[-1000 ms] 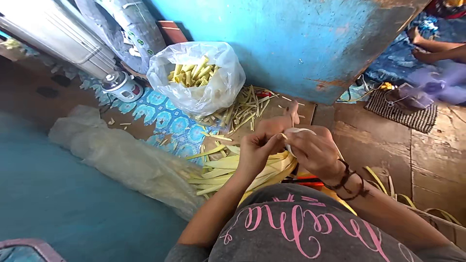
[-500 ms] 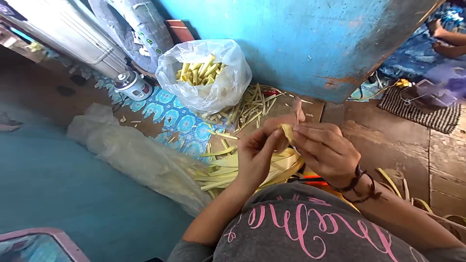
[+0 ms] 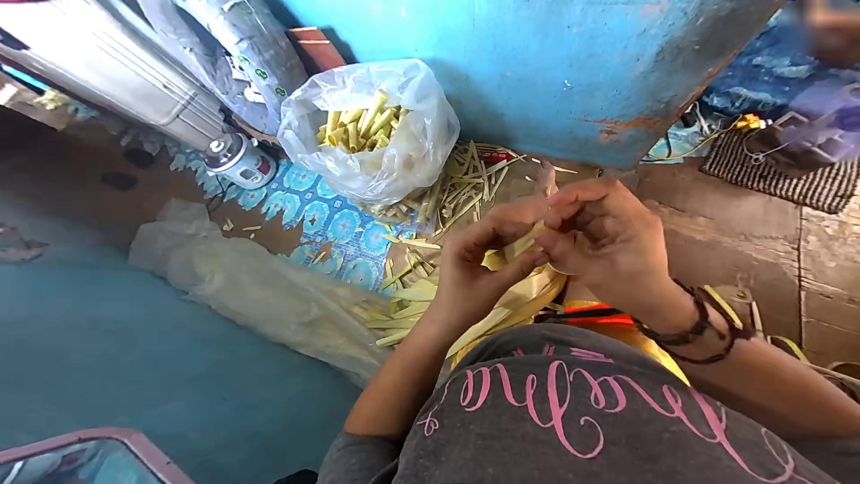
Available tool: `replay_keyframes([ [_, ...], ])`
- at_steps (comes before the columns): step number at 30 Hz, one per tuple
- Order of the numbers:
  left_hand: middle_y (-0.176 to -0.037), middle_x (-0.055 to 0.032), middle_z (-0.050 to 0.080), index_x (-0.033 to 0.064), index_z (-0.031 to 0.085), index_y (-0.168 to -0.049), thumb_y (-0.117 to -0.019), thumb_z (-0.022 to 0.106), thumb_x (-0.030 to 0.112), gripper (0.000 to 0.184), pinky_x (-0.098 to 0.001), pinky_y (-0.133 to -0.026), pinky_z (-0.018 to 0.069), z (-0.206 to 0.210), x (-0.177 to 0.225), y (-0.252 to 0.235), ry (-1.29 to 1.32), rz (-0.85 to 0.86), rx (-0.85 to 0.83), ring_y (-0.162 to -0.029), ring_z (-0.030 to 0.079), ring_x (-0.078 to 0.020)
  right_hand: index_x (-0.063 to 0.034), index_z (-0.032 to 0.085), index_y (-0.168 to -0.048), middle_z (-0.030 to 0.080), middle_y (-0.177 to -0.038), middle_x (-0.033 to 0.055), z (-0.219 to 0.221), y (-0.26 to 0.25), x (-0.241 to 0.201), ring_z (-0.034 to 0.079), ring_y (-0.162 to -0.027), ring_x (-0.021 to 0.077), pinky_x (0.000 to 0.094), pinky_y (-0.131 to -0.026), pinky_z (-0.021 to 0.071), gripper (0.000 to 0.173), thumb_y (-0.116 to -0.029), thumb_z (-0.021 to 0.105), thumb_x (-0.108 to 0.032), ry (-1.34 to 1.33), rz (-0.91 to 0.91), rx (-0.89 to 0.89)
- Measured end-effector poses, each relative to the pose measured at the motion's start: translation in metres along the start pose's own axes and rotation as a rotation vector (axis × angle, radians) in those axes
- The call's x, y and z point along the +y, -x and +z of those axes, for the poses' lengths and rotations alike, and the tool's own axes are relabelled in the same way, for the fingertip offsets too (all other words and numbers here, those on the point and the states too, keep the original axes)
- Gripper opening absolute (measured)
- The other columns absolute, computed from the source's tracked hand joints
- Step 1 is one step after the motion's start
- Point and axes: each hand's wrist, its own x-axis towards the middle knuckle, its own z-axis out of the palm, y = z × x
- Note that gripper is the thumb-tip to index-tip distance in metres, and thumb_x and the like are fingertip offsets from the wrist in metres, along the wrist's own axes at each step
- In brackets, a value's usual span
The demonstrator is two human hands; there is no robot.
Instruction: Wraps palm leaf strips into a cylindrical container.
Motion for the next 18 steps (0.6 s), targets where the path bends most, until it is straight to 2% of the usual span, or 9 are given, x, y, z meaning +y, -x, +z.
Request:
replay_keyframes([
  [2,-0.109,-0.0014,0.072,0.0008,0.067,-0.119,-0.0842,0.076,-0.003,0.036,-0.0308,-0.09,0.0598,-0.003,0.003,0.0,0.015,-0.042,-0.057,-0.098,0.07,-0.0086,-0.0082,0.063,-0.114,0.068,-0.093,-0.006,-0.009,-0.005,-0.002,0.066,-0.079,0.0008,0.0175,-0.072,0.0585,0.022,-0.0929,0.07,-0.005,-0.105,0.144,0.015],
  [3,-0.109,-0.0017,0.072,0.0009,0.067,-0.12,-0.0844,0.076,-0.004,0.037,-0.0309,-0.09,0.0601,-0.003,0.003,0.0,0.02,-0.07,-0.062,-0.097,0.07,-0.009,-0.0099,0.063,-0.111,0.067,-0.092,-0.0053,-0.011,-0.005,-0.001,0.065,-0.077,0.0014,0.0171,-0.07,0.0578,0.018,-0.0946,0.068,-0.004,-0.2,0.245,0.023],
  [6,-0.095,0.001,0.07,0.0056,0.067,-0.102,-0.0787,0.08,-0.004,0.029,-0.0273,-0.079,0.0604,-0.002,-0.002,-0.001,-0.003,-0.136,-0.021,-0.085,0.068,-0.0067,-0.0112,0.068,-0.1,0.069,-0.085,-0.001,-0.003,0.005,0.007,0.067,-0.069,0.0063,0.023,-0.063,0.0607,0.007,-0.0995,0.063,-0.007,-0.519,0.616,-0.007],
  [8,-0.092,0.0001,0.063,0.0069,0.065,-0.092,-0.0763,0.086,0.003,0.026,-0.0235,-0.072,0.0581,-0.003,-0.009,-0.004,-0.09,-0.169,-0.032,-0.08,0.063,-0.0061,-0.0086,0.069,-0.096,0.073,-0.084,0.0024,-0.003,0.01,0.012,0.072,-0.073,0.0116,0.029,-0.07,0.0636,0.017,-0.1045,0.055,-0.014,-0.595,0.763,-0.139],
  [10,-0.096,-0.0031,0.062,0.005,0.067,-0.092,-0.0794,0.086,0.012,0.023,-0.0234,-0.071,0.0565,-0.007,-0.011,-0.003,-0.224,-0.222,-0.071,-0.082,0.062,-0.0078,-0.0109,0.072,-0.098,0.074,-0.089,-0.0004,-0.012,0.013,0.016,0.073,-0.081,0.0105,0.029,-0.077,0.0632,0.029,-0.1067,0.05,-0.028,-0.524,0.741,-0.286],
  [12,-0.103,-0.0054,0.064,0.0039,0.07,-0.104,-0.0834,0.083,0.01,0.025,-0.0265,-0.075,0.0603,-0.01,-0.009,-0.004,-0.281,-0.282,-0.158,-0.088,0.066,-0.0102,-0.0091,0.074,-0.097,0.072,-0.086,-0.0009,-0.02,0.012,0.019,0.071,-0.076,0.0094,0.0278,-0.071,0.064,0.021,-0.1028,0.059,-0.023,-0.324,0.616,-0.271],
  [14,-0.108,-0.0063,0.065,0.0036,0.07,-0.117,-0.0865,0.079,0.004,0.031,-0.0283,-0.079,0.0616,-0.012,-0.008,-0.005,-0.245,-0.307,-0.215,-0.092,0.068,-0.0113,-0.0042,0.072,-0.105,0.073,-0.087,0.0036,-0.021,0.011,0.02,0.071,-0.07,0.0115,0.0278,-0.066,0.0639,0.014,-0.1016,0.061,-0.012,-0.377,0.664,-0.148],
  [16,-0.103,-0.0066,0.066,0.0015,0.07,-0.108,-0.0895,0.076,0.004,0.019,-0.0268,-0.077,0.0615,-0.006,-0.012,-0.005,-0.217,-0.247,-0.156,-0.087,0.068,-0.0105,-0.007,0.063,-0.112,0.072,-0.083,0.0047,-0.015,0.011,0.021,0.07,-0.063,0.0117,0.027,-0.061,0.0626,0.012,-0.1054,0.053,-0.01,-0.478,0.777,-0.099],
  [18,-0.099,-0.0071,0.064,0.0001,0.069,-0.1,-0.0913,0.074,0.007,0.012,-0.0253,-0.074,0.0607,0.0,-0.015,-0.004,-0.223,-0.203,-0.097,-0.084,0.067,-0.0099,-0.0089,0.06,-0.109,0.072,-0.082,0.0043,-0.011,0.013,0.02,0.072,-0.068,0.0132,0.0292,-0.065,0.0636,0.017,-0.1087,0.046,-0.018,-0.496,0.805,-0.191],
])
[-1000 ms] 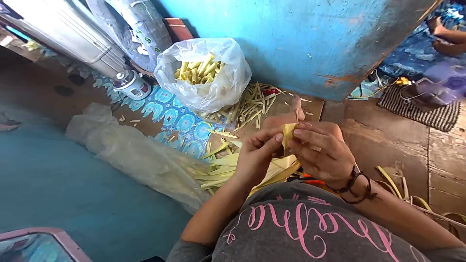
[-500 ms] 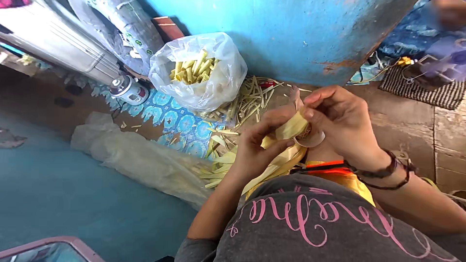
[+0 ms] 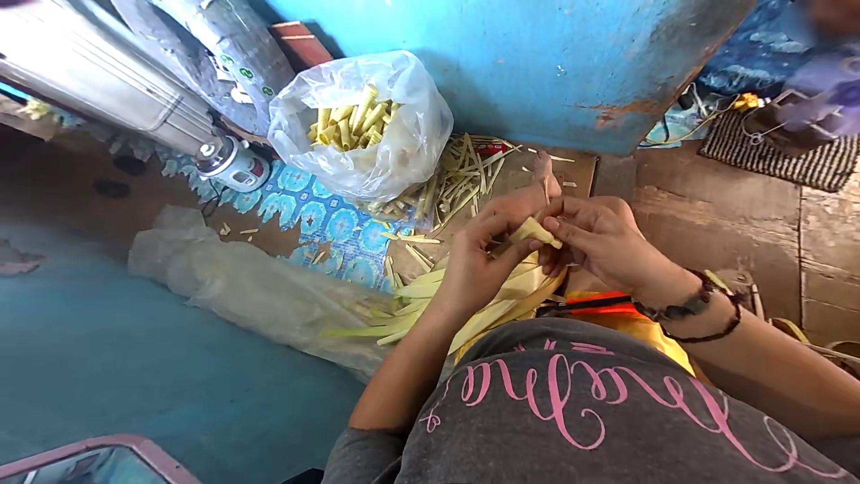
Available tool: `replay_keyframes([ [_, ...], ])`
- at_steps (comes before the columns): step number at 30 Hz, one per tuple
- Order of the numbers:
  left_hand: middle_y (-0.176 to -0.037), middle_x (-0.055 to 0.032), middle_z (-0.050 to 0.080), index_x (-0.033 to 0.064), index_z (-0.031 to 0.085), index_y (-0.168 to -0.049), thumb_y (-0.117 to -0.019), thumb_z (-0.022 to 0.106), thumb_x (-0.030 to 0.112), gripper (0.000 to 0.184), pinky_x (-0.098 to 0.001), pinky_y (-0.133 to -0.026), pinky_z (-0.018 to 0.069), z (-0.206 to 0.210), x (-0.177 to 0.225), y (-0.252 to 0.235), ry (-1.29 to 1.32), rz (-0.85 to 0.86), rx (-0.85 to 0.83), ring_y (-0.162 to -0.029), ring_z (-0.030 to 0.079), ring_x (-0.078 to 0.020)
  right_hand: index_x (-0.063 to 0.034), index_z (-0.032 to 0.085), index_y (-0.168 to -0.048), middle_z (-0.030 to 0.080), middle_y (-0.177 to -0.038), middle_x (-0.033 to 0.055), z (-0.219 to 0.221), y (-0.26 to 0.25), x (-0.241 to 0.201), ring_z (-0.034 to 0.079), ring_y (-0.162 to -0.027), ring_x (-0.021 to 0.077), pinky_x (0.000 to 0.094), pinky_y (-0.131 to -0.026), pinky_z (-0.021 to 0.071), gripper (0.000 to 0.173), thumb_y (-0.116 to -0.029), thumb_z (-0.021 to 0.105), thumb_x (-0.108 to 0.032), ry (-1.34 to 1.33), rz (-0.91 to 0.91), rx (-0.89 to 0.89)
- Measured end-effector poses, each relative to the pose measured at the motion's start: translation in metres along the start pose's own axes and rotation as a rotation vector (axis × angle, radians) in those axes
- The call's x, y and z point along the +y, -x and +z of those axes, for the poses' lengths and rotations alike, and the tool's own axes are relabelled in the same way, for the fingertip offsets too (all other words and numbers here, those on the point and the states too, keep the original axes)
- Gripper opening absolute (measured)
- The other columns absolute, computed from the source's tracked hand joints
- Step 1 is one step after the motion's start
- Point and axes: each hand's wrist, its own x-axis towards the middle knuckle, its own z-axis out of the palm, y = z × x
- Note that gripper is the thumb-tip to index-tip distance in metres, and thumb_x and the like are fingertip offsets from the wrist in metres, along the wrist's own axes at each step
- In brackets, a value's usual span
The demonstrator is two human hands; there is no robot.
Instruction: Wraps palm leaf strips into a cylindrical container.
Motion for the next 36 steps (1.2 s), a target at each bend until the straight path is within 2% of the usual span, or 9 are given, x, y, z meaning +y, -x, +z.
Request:
replay_keyframes([
  [8,-0.104,-0.0101,0.06,-0.002,0.07,-0.1,-0.0879,0.077,0.002,0.014,-0.0245,-0.074,0.0612,0.005,-0.003,0.002,0.011,-0.003,0.011,-0.087,0.066,-0.0104,-0.0088,0.058,-0.113,0.068,-0.075,0.0018,0.002,-0.001,0.003,0.068,-0.059,0.0098,0.0258,-0.056,0.061,0.014,-0.1084,0.047,-0.016,0.114,-0.107,0.099],
  [12,-0.116,-0.0118,0.057,0.0006,0.069,-0.11,-0.0855,0.081,0.008,0.028,-0.0253,-0.075,0.0608,0.002,-0.002,0.003,-0.088,-0.024,0.019,-0.095,0.065,-0.012,-0.0111,0.065,-0.108,0.067,-0.087,-0.0042,0.0,0.003,0.01,0.067,-0.076,0.0041,0.0231,-0.07,0.0603,0.026,-0.1083,0.046,-0.029,0.311,-0.199,0.017],
  [16,-0.113,-0.0108,0.058,0.0001,0.069,-0.097,-0.0856,0.081,0.007,0.018,-0.0239,-0.073,0.0617,0.004,-0.004,0.003,-0.035,0.01,0.016,-0.09,0.066,-0.0093,-0.0093,0.061,-0.115,0.066,-0.077,0.0026,0.009,0.002,0.005,0.063,-0.056,0.0075,0.0209,-0.052,0.0562,0.026,-0.1114,0.037,-0.019,-0.026,0.005,0.135],
  [20,-0.115,-0.0109,0.058,0.0001,0.071,-0.106,-0.088,0.08,0.013,0.024,-0.0231,-0.074,0.0606,0.002,-0.002,0.002,-0.111,-0.036,0.026,-0.092,0.066,-0.0095,-0.0086,0.061,-0.121,0.065,-0.095,-0.0031,0.009,0.008,0.023,0.066,-0.082,0.003,0.0226,-0.074,0.0594,0.035,-0.1078,0.044,-0.037,0.417,-0.233,0.03],
  [23,-0.115,-0.011,0.06,0.0007,0.071,-0.098,-0.0812,0.084,0.005,0.022,-0.0253,-0.073,0.0624,-0.002,-0.009,0.004,-0.045,-0.05,-0.026,-0.09,0.067,-0.0109,-0.0078,0.063,-0.105,0.068,-0.073,0.0001,0.012,0.007,0.015,0.064,-0.058,0.0047,0.0188,-0.056,0.0555,0.04,-0.1129,0.029,-0.027,-0.009,0.056,0.122],
  [25,-0.098,-0.0075,0.068,-0.0001,0.069,-0.093,-0.0834,0.081,0.002,0.015,-0.0241,-0.069,0.0596,-0.002,-0.012,0.005,0.031,-0.034,-0.06,-0.079,0.067,-0.0086,-0.0099,0.061,-0.121,0.066,-0.072,0.0034,0.012,0.006,0.013,0.059,-0.051,0.006,0.0182,-0.047,0.0516,0.04,-0.1134,0.025,-0.025,-0.131,0.139,0.117],
  [30,-0.084,-0.0051,0.072,0.0001,0.063,-0.108,-0.0944,0.069,0.004,0.015,-0.0276,-0.065,0.062,-0.01,-0.011,0.003,0.082,-0.112,-0.115,-0.069,0.071,-0.0104,-0.0002,0.059,-0.134,0.067,-0.113,0.0092,0.006,0.006,0.032,0.066,-0.096,0.0132,0.0293,-0.085,0.057,0.041,-0.102,0.059,-0.025,0.724,-0.525,0.141],
  [34,-0.093,-0.0054,0.073,0.0011,0.069,-0.108,-0.0846,0.079,-0.001,0.026,-0.0258,-0.072,0.0618,-0.017,-0.013,0.001,0.016,-0.089,-0.158,-0.078,0.071,-0.0084,-0.0105,0.06,-0.128,0.068,-0.072,0.0038,0.012,0.005,0.019,0.064,-0.054,0.0087,0.0221,-0.052,0.056,0.044,-0.1132,0.022,-0.026,-0.19,0.149,0.106],
  [36,-0.09,-0.0057,0.073,-0.0001,0.071,-0.107,-0.0863,0.077,-0.003,0.022,-0.0255,-0.072,0.0605,-0.018,-0.015,0.0,0.02,-0.113,-0.151,-0.076,0.07,-0.0079,-0.0079,0.059,-0.133,0.071,-0.094,0.0003,0.011,0.008,0.027,0.069,-0.077,0.0046,0.0219,-0.072,0.0595,0.033,-0.1098,0.037,-0.015,0.12,-0.048,0.105],
])
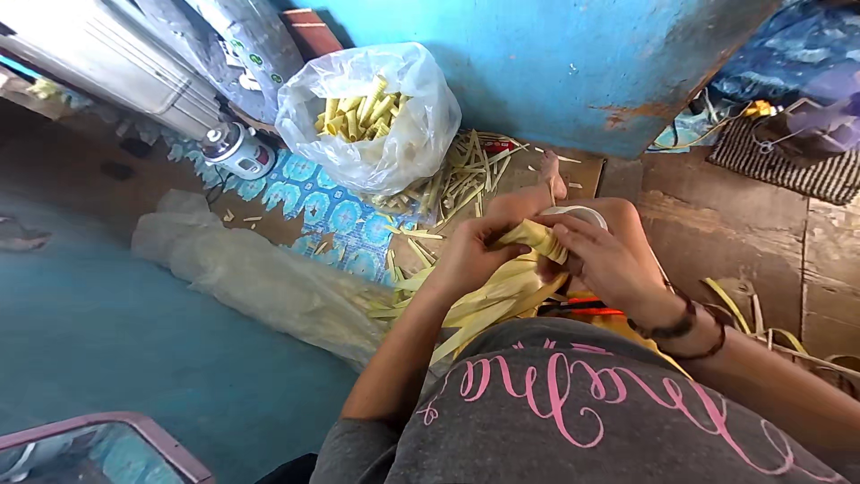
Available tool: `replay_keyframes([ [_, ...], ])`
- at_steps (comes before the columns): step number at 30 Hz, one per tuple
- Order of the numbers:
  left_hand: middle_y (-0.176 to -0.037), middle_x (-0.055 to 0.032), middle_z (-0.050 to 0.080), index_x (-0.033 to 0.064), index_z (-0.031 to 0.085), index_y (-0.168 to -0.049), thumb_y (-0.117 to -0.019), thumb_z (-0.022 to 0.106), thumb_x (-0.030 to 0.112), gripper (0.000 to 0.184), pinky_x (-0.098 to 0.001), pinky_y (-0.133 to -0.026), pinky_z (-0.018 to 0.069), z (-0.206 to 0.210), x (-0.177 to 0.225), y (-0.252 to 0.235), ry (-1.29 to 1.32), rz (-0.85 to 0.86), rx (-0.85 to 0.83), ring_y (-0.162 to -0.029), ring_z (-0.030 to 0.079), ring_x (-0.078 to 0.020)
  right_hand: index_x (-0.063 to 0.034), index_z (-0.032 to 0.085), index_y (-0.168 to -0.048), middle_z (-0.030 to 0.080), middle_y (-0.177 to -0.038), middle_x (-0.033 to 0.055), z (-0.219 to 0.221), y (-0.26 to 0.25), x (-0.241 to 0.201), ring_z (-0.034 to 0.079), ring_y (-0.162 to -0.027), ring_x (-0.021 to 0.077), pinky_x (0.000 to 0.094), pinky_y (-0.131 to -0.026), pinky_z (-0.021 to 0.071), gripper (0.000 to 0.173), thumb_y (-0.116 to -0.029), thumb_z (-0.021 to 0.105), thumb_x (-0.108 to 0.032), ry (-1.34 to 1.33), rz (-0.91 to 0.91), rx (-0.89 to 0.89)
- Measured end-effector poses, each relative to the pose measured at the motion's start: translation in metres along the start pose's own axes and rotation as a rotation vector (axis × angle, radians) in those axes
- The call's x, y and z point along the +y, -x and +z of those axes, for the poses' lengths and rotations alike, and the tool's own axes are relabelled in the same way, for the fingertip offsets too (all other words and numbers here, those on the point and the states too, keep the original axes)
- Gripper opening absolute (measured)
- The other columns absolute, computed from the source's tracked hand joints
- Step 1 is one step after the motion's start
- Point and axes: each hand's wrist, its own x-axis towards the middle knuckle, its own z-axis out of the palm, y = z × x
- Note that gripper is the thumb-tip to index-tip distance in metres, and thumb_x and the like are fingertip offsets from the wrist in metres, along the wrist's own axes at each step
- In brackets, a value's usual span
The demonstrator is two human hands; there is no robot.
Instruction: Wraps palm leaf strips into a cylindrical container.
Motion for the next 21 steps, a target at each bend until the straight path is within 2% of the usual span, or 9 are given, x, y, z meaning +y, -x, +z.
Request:
replay_keyframes([
  [2,-0.089,-0.0058,0.073,0.0003,0.07,-0.107,-0.0873,0.075,-0.003,0.021,-0.0267,-0.07,0.0611,-0.002,0.0,-0.001,0.02,-0.039,0.012,-0.074,0.07,-0.0091,-0.0013,0.058,-0.136,0.066,-0.12,0.0093,0.0,-0.001,0.012,0.065,-0.107,0.0127,0.0302,-0.092,0.0557,0.04,-0.1008,0.06,-0.022,0.52,-0.435,0.069],
  [3,-0.088,-0.0057,0.073,0.001,0.07,-0.107,-0.0867,0.076,-0.002,0.022,-0.0271,-0.069,0.0607,-0.001,0.0,-0.001,0.025,-0.047,0.011,-0.074,0.07,-0.0097,0.0007,0.058,-0.136,0.065,-0.122,0.0128,0.0,-0.001,0.016,0.065,-0.109,0.0157,0.0317,-0.094,0.0553,0.041,-0.1013,0.06,-0.022,0.585,-0.519,0.092],
  [5,-0.09,-0.005,0.074,0.0033,0.071,-0.108,-0.084,0.08,0.0,0.026,-0.0282,-0.071,0.0609,-0.002,0.0,-0.002,0.017,-0.067,0.002,-0.076,0.07,-0.0098,-0.0035,0.061,-0.132,0.071,-0.107,0.0019,0.001,-0.001,0.009,0.069,-0.089,0.0043,0.0216,-0.081,0.0595,0.03,-0.1075,0.045,-0.011,0.241,-0.229,0.077],
  [7,-0.091,-0.0049,0.074,0.0038,0.072,-0.108,-0.0847,0.079,0.0,0.025,-0.0284,-0.071,0.0605,-0.002,-0.001,-0.001,0.003,-0.072,-0.004,-0.076,0.07,-0.0097,-0.0071,0.062,-0.124,0.07,-0.081,0.0022,0.002,-0.005,-0.002,0.067,-0.063,0.0077,0.0216,-0.061,0.0585,0.037,-0.1132,0.03,-0.02,-0.198,0.175,0.07],
  [8,-0.09,-0.005,0.073,0.0034,0.071,-0.107,-0.0855,0.079,0.0,0.023,-0.0276,-0.07,0.0597,-0.002,-0.001,-0.001,0.001,-0.068,-0.003,-0.075,0.069,-0.0095,-0.0075,0.062,-0.124,0.07,-0.079,0.0023,0.0,-0.004,0.0,0.067,-0.063,0.0079,0.0223,-0.061,0.0591,0.036,-0.1129,0.031,-0.02,-0.166,0.171,0.056],
  [12,-0.086,-0.0063,0.072,0.0025,0.069,-0.108,-0.0861,0.077,-0.001,0.023,-0.0273,-0.067,0.0588,-0.005,-0.001,-0.003,0.024,-0.075,0.006,-0.071,0.068,-0.0101,-0.0016,0.057,-0.137,0.067,-0.117,0.0083,-0.005,0.0,0.021,0.066,-0.104,0.0115,0.0301,-0.091,0.0563,0.042,-0.0999,0.062,-0.021,0.489,-0.407,0.088],
  [16,-0.088,-0.0049,0.073,0.0017,0.071,-0.105,-0.0852,0.077,-0.003,0.021,-0.0265,-0.072,0.0592,-0.006,-0.003,-0.007,0.029,-0.062,0.0,-0.075,0.068,-0.0077,-0.0063,0.061,-0.127,0.071,-0.082,0.0021,-0.003,-0.002,0.003,0.069,-0.065,0.0078,0.0224,-0.063,0.0601,0.033,-0.1121,0.033,-0.017,-0.148,0.115,0.065],
  [19,-0.086,-0.0046,0.072,0.0026,0.071,-0.105,-0.0855,0.078,-0.002,0.021,-0.0255,-0.07,0.0581,-0.011,-0.002,-0.009,0.032,-0.072,0.01,-0.074,0.067,-0.0077,-0.0036,0.056,-0.138,0.068,-0.117,0.0056,-0.008,-0.001,0.019,0.067,-0.1,0.0094,0.0284,-0.087,0.0579,0.041,-0.1003,0.061,-0.019,0.418,-0.33,0.077],
  [21,-0.088,-0.0056,0.073,0.0022,0.07,-0.108,-0.0847,0.077,-0.004,0.025,-0.0263,-0.071,0.059,-0.011,-0.001,-0.01,0.063,-0.079,0.004,-0.075,0.068,-0.009,-0.0036,0.059,-0.137,0.069,-0.114,0.005,-0.008,0.0,0.021,0.068,-0.095,0.0083,0.0274,-0.084,0.0589,0.037,-0.1027,0.058,-0.018,0.4,-0.324,0.085],
])
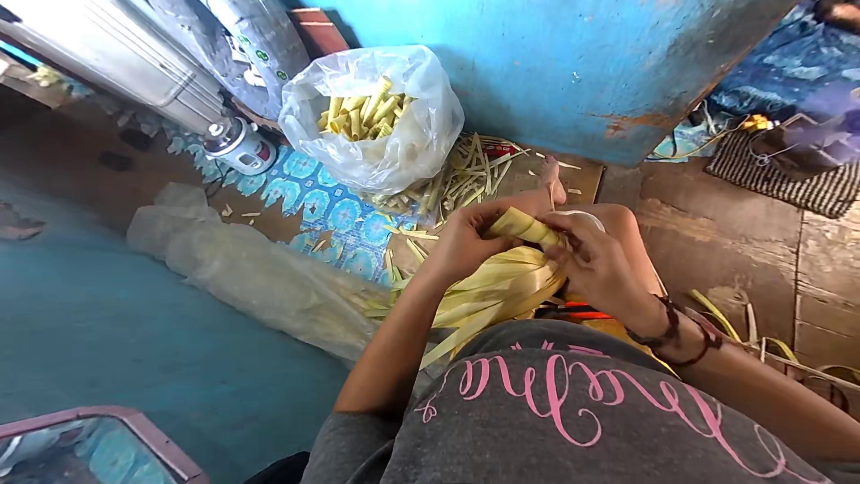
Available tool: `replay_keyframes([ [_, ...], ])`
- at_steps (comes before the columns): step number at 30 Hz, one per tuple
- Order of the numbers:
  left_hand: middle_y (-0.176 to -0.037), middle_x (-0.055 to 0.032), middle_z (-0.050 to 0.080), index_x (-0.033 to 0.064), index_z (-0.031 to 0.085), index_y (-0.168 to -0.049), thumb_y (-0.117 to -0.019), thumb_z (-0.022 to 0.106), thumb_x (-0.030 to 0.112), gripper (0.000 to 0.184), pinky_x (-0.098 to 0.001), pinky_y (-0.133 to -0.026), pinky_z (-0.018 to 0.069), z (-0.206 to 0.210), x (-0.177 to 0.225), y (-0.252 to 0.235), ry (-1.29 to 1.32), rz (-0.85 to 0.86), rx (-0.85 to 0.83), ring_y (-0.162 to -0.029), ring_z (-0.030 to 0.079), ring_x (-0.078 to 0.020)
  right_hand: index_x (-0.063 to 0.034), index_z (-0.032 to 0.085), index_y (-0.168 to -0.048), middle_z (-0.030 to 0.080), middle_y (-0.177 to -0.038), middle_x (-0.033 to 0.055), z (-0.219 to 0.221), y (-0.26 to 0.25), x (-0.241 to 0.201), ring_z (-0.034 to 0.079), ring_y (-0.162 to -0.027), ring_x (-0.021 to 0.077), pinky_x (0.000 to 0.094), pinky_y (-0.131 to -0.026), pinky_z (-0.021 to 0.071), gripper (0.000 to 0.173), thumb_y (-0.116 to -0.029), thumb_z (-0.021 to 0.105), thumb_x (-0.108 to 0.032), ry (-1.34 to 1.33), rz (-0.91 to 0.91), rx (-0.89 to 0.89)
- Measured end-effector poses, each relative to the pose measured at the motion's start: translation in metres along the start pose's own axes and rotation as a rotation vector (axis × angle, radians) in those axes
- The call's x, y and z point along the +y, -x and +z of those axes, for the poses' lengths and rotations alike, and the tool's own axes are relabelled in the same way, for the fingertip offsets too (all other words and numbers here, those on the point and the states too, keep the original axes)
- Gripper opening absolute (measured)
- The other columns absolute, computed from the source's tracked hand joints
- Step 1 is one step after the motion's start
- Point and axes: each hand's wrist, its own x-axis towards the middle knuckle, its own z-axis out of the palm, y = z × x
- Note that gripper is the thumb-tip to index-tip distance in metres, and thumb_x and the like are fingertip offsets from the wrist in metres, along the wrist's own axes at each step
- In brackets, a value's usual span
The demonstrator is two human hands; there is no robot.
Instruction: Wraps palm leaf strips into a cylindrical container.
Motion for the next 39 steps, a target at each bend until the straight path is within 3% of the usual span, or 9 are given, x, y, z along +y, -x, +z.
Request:
replay_keyframes([
  [3,-0.091,-0.0059,0.073,0.002,0.071,-0.107,-0.085,0.077,-0.004,0.024,-0.0273,-0.073,0.0597,-0.001,0.001,-0.001,-0.006,-0.009,-0.011,-0.078,0.069,-0.0096,-0.0073,0.06,-0.131,0.073,-0.083,0.0033,-0.002,-0.006,-0.012,0.07,-0.065,0.0093,0.0232,-0.062,0.0604,0.036,-0.1124,0.032,-0.019,-0.491,0.406,-0.039],
  [8,-0.09,-0.0027,0.073,0.0016,0.069,-0.109,-0.0846,0.077,-0.003,0.026,-0.0239,-0.076,0.0583,-0.005,-0.005,-0.007,0.014,0.01,-0.002,-0.08,0.068,-0.0055,-0.0004,0.058,-0.139,0.066,-0.122,0.0128,-0.003,0.0,0.002,0.066,-0.107,0.0165,0.0324,-0.093,0.0558,0.043,-0.099,0.063,-0.016,0.17,-0.123,0.037],
  [12,-0.096,-0.0025,0.073,0.0008,0.07,-0.11,-0.0855,0.076,-0.004,0.026,-0.0241,-0.082,0.0586,-0.005,-0.005,-0.007,0.01,0.018,-0.025,-0.086,0.069,-0.0049,-0.0099,0.061,-0.131,0.07,-0.079,0.0019,-0.006,-0.005,-0.011,0.066,-0.059,0.007,0.0214,-0.055,0.0574,0.039,-0.1135,0.03,-0.025,-0.501,0.501,0.033],
  [16,-0.093,-0.0029,0.073,0.0014,0.068,-0.108,-0.0856,0.076,-0.003,0.025,-0.0243,-0.079,0.0589,-0.007,-0.004,-0.008,-0.003,-0.006,0.001,-0.083,0.069,-0.006,0.0003,0.057,-0.139,0.065,-0.124,0.0139,-0.005,0.008,0.005,0.065,-0.11,0.0179,0.0336,-0.095,0.0548,0.043,-0.1009,0.06,-0.02,0.166,-0.096,0.044],
  [20,-0.093,-0.0027,0.073,0.002,0.068,-0.11,-0.0856,0.075,-0.004,0.026,-0.024,-0.078,0.0586,-0.007,-0.005,-0.008,-0.006,0.006,-0.04,-0.083,0.069,-0.0058,-0.0098,0.058,-0.136,0.072,-0.088,0.0039,-0.007,0.007,0.003,0.07,-0.068,0.0098,0.0242,-0.062,0.0603,0.035,-0.1121,0.035,-0.02,-0.481,0.409,0.006],
  [25,-0.091,-0.0037,0.073,0.0014,0.066,-0.111,-0.0851,0.074,-0.007,0.028,-0.0248,-0.075,0.0607,-0.006,-0.001,-0.008,0.043,-0.035,-0.059,-0.079,0.071,-0.0079,0.0012,0.059,-0.139,0.065,-0.127,0.0146,-0.009,0.015,0.012,0.064,-0.114,0.0184,0.034,-0.098,0.0537,0.045,-0.0978,0.064,-0.017,0.179,-0.117,0.06],
  [29,-0.092,-0.0022,0.072,0.0012,0.067,-0.109,-0.0862,0.074,-0.005,0.025,-0.0235,-0.079,0.058,-0.007,-0.003,-0.007,0.024,-0.003,-0.09,-0.083,0.068,-0.0049,-0.0098,0.061,-0.134,0.072,-0.086,0.0042,-0.015,0.011,0.0,0.068,-0.063,0.0083,0.0215,-0.058,0.0587,0.039,-0.1129,0.031,-0.021,-0.505,0.499,0.017],
  [33,-0.092,-0.0022,0.073,0.0015,0.067,-0.112,-0.0851,0.076,-0.005,0.029,-0.0231,-0.077,0.0587,-0.008,-0.004,-0.007,0.034,-0.006,-0.077,-0.081,0.069,-0.0051,-0.0022,0.057,-0.14,0.065,-0.126,0.0115,-0.017,0.024,0.015,0.065,-0.111,0.0152,0.0341,-0.093,0.0565,0.046,-0.0996,0.063,-0.025,0.134,-0.067,0.047],
  [39,-0.094,-0.0031,0.073,0.0014,0.07,-0.111,-0.0861,0.076,-0.003,0.026,-0.025,-0.079,0.0584,-0.009,-0.004,-0.006,0.007,-0.029,-0.101,-0.083,0.068,-0.0057,-0.0069,0.061,-0.131,0.072,-0.087,0.0012,-0.019,0.026,0.007,0.068,-0.067,0.0056,0.0199,-0.062,0.0584,0.035,-0.1109,0.036,-0.019,-0.413,0.432,0.04],
])
